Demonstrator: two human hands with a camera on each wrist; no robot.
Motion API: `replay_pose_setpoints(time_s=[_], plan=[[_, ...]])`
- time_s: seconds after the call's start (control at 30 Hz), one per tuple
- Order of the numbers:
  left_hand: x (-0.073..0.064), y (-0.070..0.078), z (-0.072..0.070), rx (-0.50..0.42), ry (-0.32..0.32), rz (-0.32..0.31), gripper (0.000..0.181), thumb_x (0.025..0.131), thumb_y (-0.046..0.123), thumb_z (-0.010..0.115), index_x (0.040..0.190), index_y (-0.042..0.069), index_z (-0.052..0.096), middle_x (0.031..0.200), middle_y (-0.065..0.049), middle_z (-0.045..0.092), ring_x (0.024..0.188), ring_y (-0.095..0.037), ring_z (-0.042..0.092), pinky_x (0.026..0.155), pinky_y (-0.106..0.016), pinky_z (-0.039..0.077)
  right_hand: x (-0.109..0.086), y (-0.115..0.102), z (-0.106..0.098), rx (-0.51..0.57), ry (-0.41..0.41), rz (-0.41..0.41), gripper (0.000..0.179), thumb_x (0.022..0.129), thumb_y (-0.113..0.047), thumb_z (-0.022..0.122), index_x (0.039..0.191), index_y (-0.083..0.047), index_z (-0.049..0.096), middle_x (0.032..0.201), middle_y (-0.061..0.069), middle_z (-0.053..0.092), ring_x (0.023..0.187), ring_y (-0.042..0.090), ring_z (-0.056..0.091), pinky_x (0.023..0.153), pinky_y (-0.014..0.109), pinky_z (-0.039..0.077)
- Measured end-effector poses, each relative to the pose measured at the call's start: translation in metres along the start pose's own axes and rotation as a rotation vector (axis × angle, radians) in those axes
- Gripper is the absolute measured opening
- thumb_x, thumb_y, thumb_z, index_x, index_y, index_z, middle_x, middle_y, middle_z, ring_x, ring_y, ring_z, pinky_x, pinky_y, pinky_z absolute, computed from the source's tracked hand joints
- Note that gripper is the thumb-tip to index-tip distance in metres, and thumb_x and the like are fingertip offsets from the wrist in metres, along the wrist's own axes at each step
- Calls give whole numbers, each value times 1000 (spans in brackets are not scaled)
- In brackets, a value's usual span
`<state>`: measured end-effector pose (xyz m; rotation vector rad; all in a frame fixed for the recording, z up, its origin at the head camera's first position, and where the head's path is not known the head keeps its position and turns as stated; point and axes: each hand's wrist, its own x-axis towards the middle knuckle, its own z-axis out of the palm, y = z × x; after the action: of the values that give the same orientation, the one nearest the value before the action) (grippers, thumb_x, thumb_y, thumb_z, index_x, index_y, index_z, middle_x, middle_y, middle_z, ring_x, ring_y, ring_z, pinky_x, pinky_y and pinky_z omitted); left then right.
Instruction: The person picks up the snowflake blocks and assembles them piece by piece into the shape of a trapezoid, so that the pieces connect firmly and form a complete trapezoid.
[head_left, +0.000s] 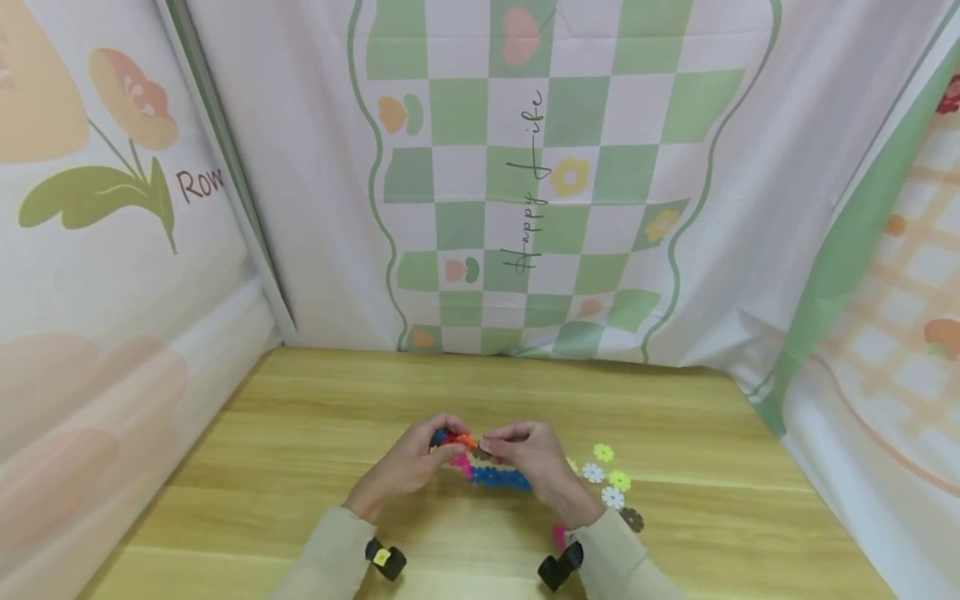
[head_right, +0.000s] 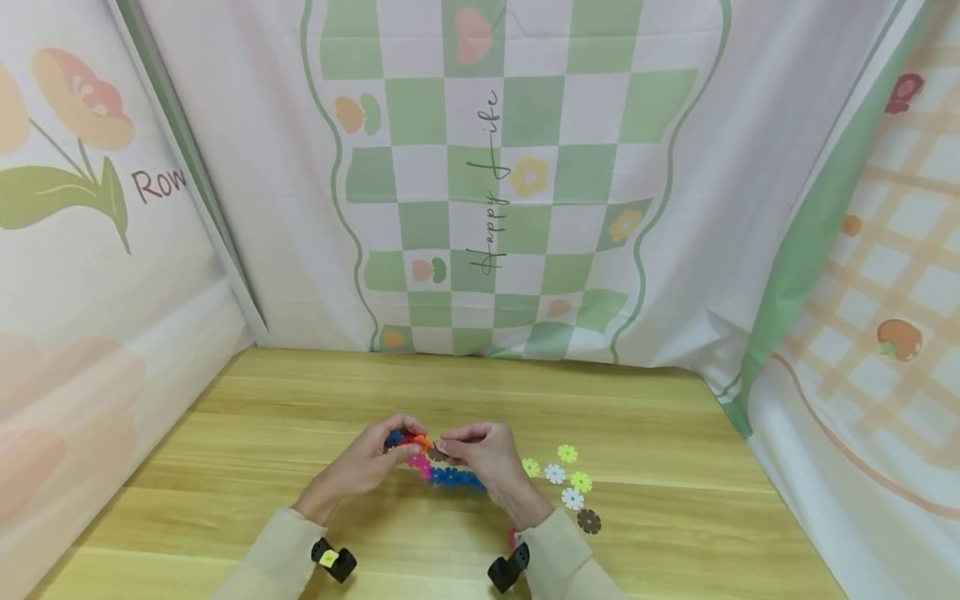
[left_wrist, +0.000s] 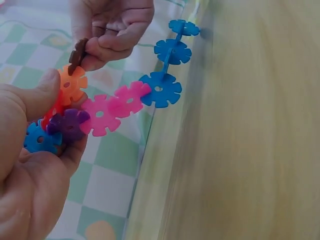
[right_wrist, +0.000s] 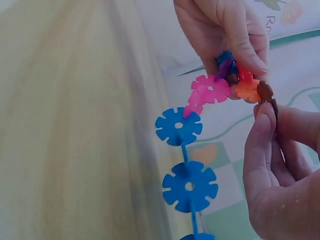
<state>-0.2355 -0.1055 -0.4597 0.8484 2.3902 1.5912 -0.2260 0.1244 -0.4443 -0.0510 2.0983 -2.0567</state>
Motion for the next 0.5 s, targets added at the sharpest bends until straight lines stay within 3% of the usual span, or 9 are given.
replay_pose_setpoints(time_s=[0.1, 0.2, 0.4, 0.5], plan=[[0, 2, -3, 2, 4, -7, 26, 108, 19, 61, 129, 5, 62, 120, -9, 70, 105, -15, 67, 91, -25, 57, 2, 2, -1, -1, -14, 20, 20, 94, -7, 79, 107, 8, 77, 95, 8, 79, 82, 15, 76, 77, 26, 64], [0, 5, -6, 9, -4, -4, 27, 107, 21, 64, 130, 7, 64, 121, -7, 71, 107, -18, 68, 94, -30, 57, 4, 0, -7, -50, -79, 7, 21, 97, -11, 77, 110, 5, 77, 100, 10, 80, 86, 15, 77, 80, 27, 65], [-1, 8, -4, 232, 0, 55, 40, 98, 34, 77, 134, 19, 69, 132, 4, 72, 128, -20, 65, 113, -48, 50, 2, -5, -18, -164, -172, -41, 25, 100, -17, 74, 115, 3, 77, 105, 11, 81, 92, 16, 76, 84, 30, 65], [-1, 13, 2, 291, -2, 91, 48, 94, 34, 82, 137, 18, 69, 135, 4, 72, 127, -19, 66, 112, -47, 53, 0, -7, -19, -209, -201, -56, 26, 100, -19, 75, 117, 2, 76, 107, 11, 80, 91, 14, 76, 84, 30, 65]])
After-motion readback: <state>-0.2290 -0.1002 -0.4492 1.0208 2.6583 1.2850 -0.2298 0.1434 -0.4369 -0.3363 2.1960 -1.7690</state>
